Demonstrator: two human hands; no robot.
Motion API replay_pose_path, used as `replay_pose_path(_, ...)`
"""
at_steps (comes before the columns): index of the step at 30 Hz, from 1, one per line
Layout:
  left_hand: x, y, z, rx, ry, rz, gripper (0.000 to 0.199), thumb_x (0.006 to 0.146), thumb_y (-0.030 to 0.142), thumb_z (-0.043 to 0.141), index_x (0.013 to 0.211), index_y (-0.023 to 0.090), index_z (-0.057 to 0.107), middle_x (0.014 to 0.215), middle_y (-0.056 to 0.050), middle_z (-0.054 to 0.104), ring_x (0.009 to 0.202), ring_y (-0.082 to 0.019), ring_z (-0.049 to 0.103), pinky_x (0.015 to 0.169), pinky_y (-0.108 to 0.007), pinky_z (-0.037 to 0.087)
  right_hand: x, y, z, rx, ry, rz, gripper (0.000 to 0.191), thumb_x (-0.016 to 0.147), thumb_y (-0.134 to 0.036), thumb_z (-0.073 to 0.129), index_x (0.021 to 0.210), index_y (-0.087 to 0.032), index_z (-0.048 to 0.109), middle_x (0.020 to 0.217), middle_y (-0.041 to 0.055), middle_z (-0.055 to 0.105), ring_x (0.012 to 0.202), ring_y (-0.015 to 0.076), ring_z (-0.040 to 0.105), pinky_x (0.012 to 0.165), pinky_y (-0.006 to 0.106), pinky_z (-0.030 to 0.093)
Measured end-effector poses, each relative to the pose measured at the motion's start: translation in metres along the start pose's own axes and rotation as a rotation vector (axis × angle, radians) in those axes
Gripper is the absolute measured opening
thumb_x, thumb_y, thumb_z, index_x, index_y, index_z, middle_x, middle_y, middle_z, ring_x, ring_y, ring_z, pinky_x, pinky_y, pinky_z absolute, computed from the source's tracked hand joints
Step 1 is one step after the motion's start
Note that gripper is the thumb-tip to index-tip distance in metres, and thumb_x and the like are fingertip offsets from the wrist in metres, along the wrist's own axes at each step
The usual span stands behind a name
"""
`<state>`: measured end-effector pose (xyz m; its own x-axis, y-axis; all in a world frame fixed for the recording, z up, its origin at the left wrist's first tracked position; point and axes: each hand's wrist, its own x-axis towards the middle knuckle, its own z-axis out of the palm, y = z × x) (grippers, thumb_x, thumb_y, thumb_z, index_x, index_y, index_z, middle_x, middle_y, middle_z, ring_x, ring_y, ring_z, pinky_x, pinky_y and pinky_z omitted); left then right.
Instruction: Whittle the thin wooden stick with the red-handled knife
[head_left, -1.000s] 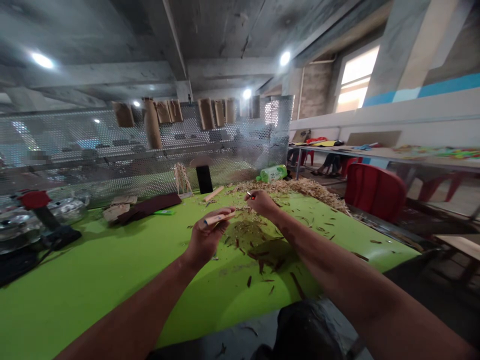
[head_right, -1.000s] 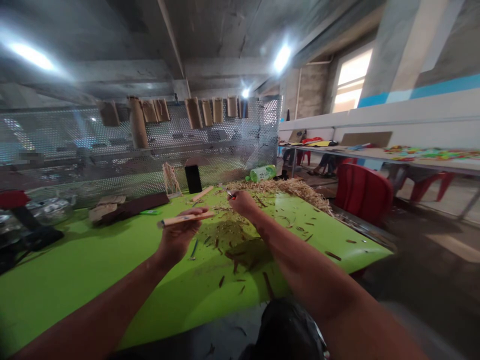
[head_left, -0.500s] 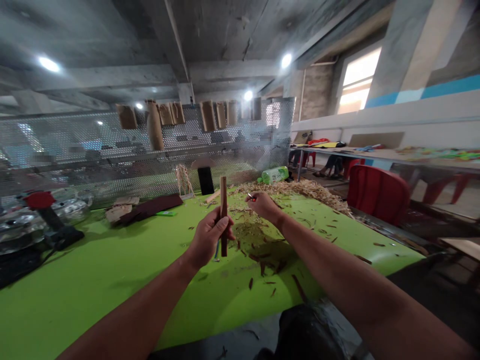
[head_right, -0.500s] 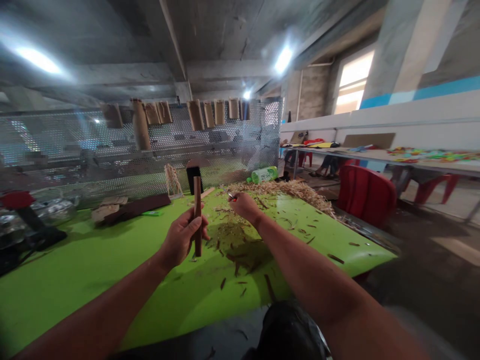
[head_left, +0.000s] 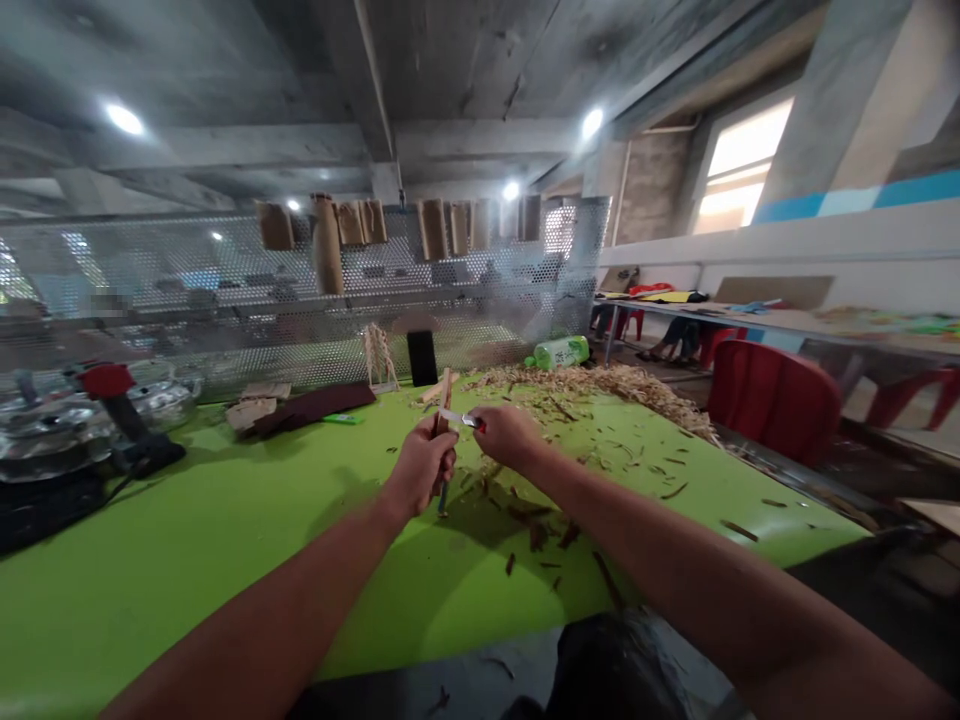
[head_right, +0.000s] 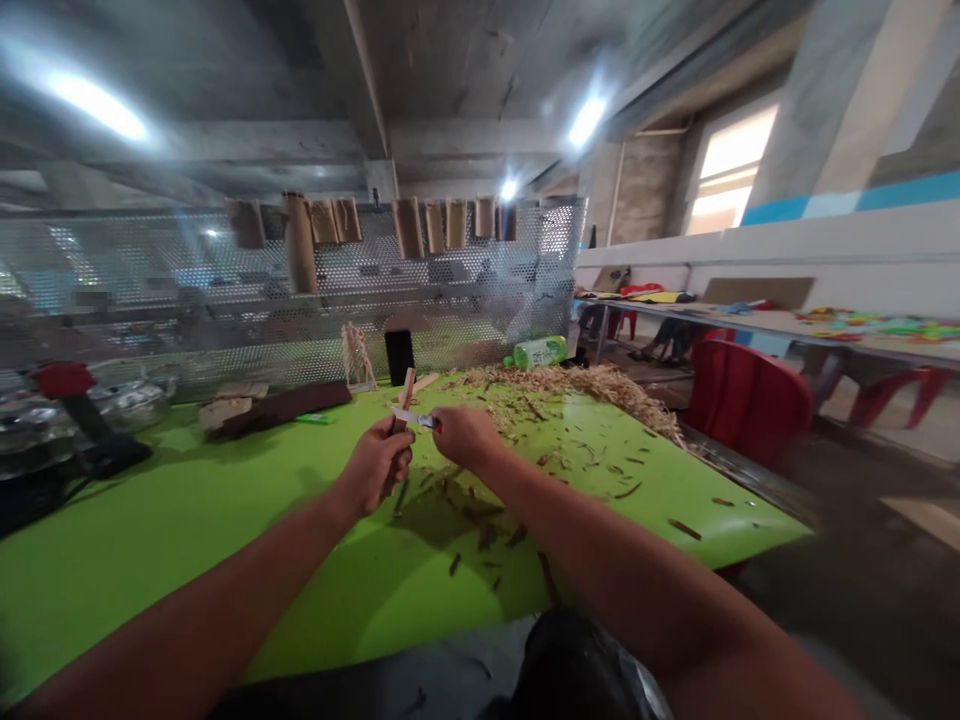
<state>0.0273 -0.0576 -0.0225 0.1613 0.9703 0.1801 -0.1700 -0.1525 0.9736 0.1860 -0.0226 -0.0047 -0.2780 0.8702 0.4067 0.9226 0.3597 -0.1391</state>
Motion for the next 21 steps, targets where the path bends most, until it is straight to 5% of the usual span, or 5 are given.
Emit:
replay_pose_path(7, -0.002, -0.002, 0.002, -0.001, -0.011, -0.046, 0.028, 0.074, 0.028, 0.066, 0.096, 0.021, 0.049, 0.066, 0.008, 0.051, 0.037, -0.004, 0.041, 0.032, -0.016, 0.031, -0.002, -0.012, -0.002, -0.092, -0.154, 0.055, 0.036, 0.09, -0.029, 0.041, 0.102, -0.021, 0.074, 0.096, 0.0124, 0.075, 0.085, 0.0195, 0.068, 0.072, 0.025, 0.044)
replay_pose_path(13, -0.005, -0.001, 0.004, 0.081, -0.045, -0.066, 0.019, 0.084, 0.035, 0.058, 0.093, 0.022, 0.048, 0.049, 0.012, 0.037, 0.031, -0.005, 0.028, 0.03, -0.015, 0.021, 0.0, -0.006, 0.001, -0.132, -0.136, 0.051, 0.034, 0.09, -0.026, 0.043, 0.101, -0.02, 0.074, 0.096, 0.0142, 0.075, 0.087, 0.0212, 0.069, 0.073, 0.026, 0.047)
replay_pose_path(21, -0.009, -0.001, 0.012, 0.151, -0.037, -0.088, 0.021, 0.087, 0.035, 0.055, 0.101, 0.02, 0.053, 0.049, 0.011, 0.036, 0.034, -0.005, 0.026, 0.032, -0.015, 0.023, 0.01, 0.01, 0.013, -0.131, -0.057, 0.072, 0.034, 0.092, -0.03, 0.044, 0.1, -0.018, 0.074, 0.093, 0.0166, 0.074, 0.087, 0.0236, 0.069, 0.075, 0.029, 0.047)
